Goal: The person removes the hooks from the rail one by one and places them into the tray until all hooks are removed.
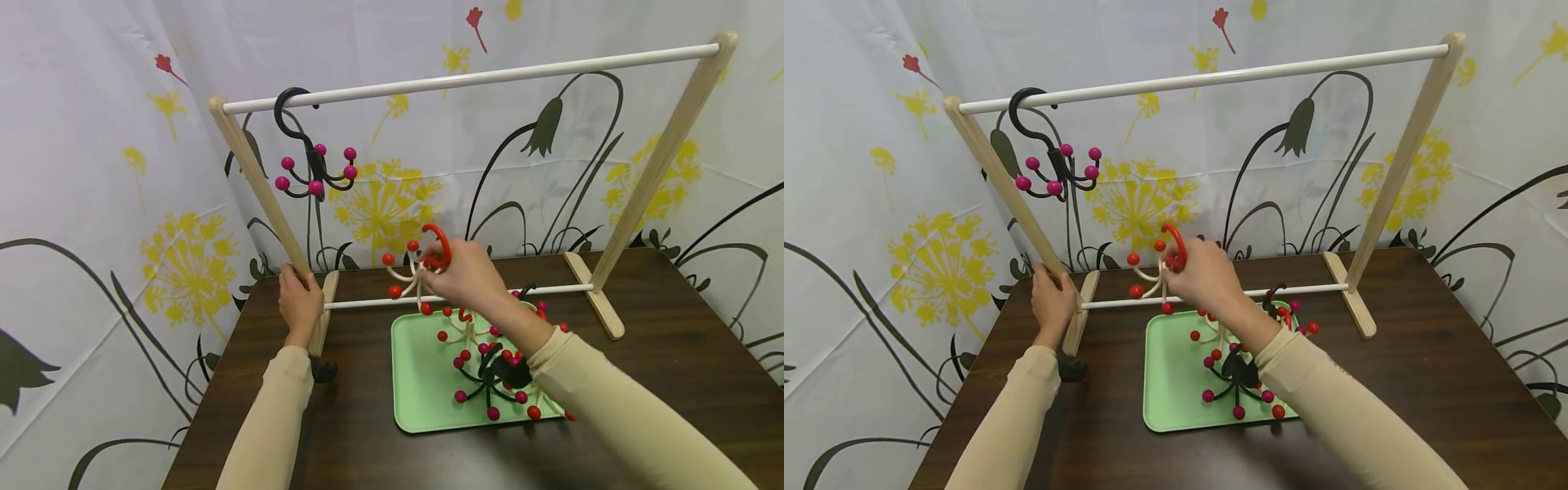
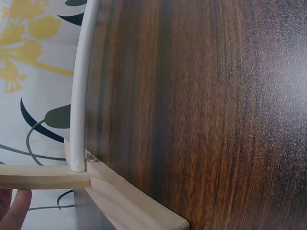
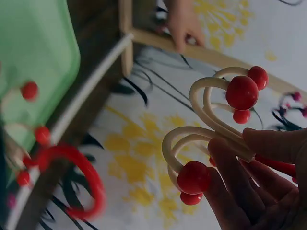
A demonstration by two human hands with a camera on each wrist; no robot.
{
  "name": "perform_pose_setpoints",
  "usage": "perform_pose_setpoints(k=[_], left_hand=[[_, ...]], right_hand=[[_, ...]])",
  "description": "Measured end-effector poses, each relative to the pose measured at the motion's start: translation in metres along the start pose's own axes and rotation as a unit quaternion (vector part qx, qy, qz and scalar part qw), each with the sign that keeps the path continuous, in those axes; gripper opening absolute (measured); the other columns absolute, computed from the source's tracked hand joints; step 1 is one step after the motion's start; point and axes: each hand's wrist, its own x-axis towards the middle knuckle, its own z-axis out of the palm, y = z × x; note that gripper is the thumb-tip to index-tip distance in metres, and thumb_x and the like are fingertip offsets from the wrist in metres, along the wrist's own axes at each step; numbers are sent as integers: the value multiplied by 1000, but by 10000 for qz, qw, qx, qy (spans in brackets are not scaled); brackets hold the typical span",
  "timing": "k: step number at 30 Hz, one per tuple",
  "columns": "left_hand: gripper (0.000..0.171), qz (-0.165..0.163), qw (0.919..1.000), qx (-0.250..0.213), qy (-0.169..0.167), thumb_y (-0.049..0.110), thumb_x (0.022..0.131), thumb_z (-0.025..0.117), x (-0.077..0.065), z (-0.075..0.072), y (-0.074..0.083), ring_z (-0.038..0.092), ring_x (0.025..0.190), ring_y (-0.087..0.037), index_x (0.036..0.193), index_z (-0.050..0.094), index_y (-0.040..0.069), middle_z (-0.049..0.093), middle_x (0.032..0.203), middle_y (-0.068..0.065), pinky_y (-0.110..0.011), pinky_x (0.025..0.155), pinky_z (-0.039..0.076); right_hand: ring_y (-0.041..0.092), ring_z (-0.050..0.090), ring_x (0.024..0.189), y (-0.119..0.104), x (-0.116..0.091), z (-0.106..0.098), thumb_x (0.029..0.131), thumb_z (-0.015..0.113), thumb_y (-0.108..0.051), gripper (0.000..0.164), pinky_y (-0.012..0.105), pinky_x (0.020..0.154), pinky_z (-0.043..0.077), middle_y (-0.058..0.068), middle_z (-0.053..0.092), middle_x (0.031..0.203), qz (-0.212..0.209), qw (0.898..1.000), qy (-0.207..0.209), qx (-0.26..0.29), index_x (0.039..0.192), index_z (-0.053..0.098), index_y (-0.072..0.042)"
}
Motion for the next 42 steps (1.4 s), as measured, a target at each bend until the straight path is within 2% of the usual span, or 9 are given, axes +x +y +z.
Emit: perform_pose_setpoints(k=[4, 8, 15, 19, 22, 28, 32, 35, 42], left_hand=[[29, 35, 10000, -20, -52, 23, 97, 55, 1, 3, 1, 58, 87, -48, 120, 46, 7, 52, 105, -19, -61, 71, 43], [30, 69, 10000, -43, 27, 23, 97, 56, 2, 4, 0, 58, 88, -47, 120, 47, 7, 52, 105, -18, -61, 72, 43], [29, -33, 10000, -30, -4, 23, 98, 55, 0, 0, -4, 58, 88, -46, 121, 47, 8, 52, 105, -18, -60, 71, 43], [30, -1, 10000, -21, -32, 25, 98, 54, 0, 0, -4, 58, 86, -46, 122, 46, 8, 52, 105, -18, -60, 71, 43], [30, 27, 10000, -23, -30, 24, 98, 54, 0, 0, -3, 58, 85, -46, 122, 46, 8, 52, 105, -18, -60, 70, 43], [29, 24, 10000, -20, 28, 23, 98, 56, 0, 2, -3, 58, 87, -46, 121, 46, 8, 52, 105, -18, -61, 71, 43], [29, 16, 10000, 10, 2, 23, 98, 55, 0, 2, -4, 58, 87, -47, 120, 46, 8, 52, 105, -18, -61, 71, 43], [29, -7, 10000, 18, -51, 23, 98, 54, 0, 2, -4, 58, 86, -46, 121, 46, 7, 52, 105, -18, -61, 71, 43], [30, 14, 10000, -1, -31, 24, 98, 54, 0, 0, -2, 58, 88, -47, 121, 46, 7, 52, 106, -19, -61, 71, 43]], right_hand=[[12, 61, 64, 8, -13, 34, 86, 73, -19, 16, 32, 57, 45, -2, 71, 81, 182, 9992, -358, -20, 100, 76, -13], [10, 53, 52, 15, -19, 61, 86, 73, -17, 17, 29, 47, 38, -2, 72, 81, 215, 9986, -478, 1, 101, 76, -11], [10, 50, 53, 33, -24, 90, 85, 74, -13, 14, 26, 49, 38, 1, 73, 83, 291, 9973, -677, -45, 99, 77, -10], [11, 45, 48, 39, -26, 98, 86, 73, -10, 14, 26, 45, 34, 3, 73, 86, 493, 9955, -807, 61, 100, 76, -9], [10, 46, 47, 42, -28, 102, 87, 73, -10, 14, 24, 44, 35, 4, 72, 87, 529, 9952, -817, 51, 100, 76, -8], [12, 56, 57, 43, -29, 108, 86, 73, -10, 12, 26, 50, 45, 6, 72, 84, 537, 9958, -730, -95, 97, 75, -6], [13, 57, 61, 44, -28, 110, 87, 73, -10, 12, 27, 54, 47, 6, 71, 83, 665, 9949, -741, -128, 97, 74, -5], [13, 56, 58, 45, -27, 111, 88, 71, -11, 11, 27, 53, 46, 5, 69, 78, 777, 9938, -786, -106, 97, 73, -4], [16, 54, 54, 49, -26, 113, 91, 66, -12, 11, 28, 51, 44, 3, 58, 68, 851, 9913, -998, -146, 84, 63, -3]])
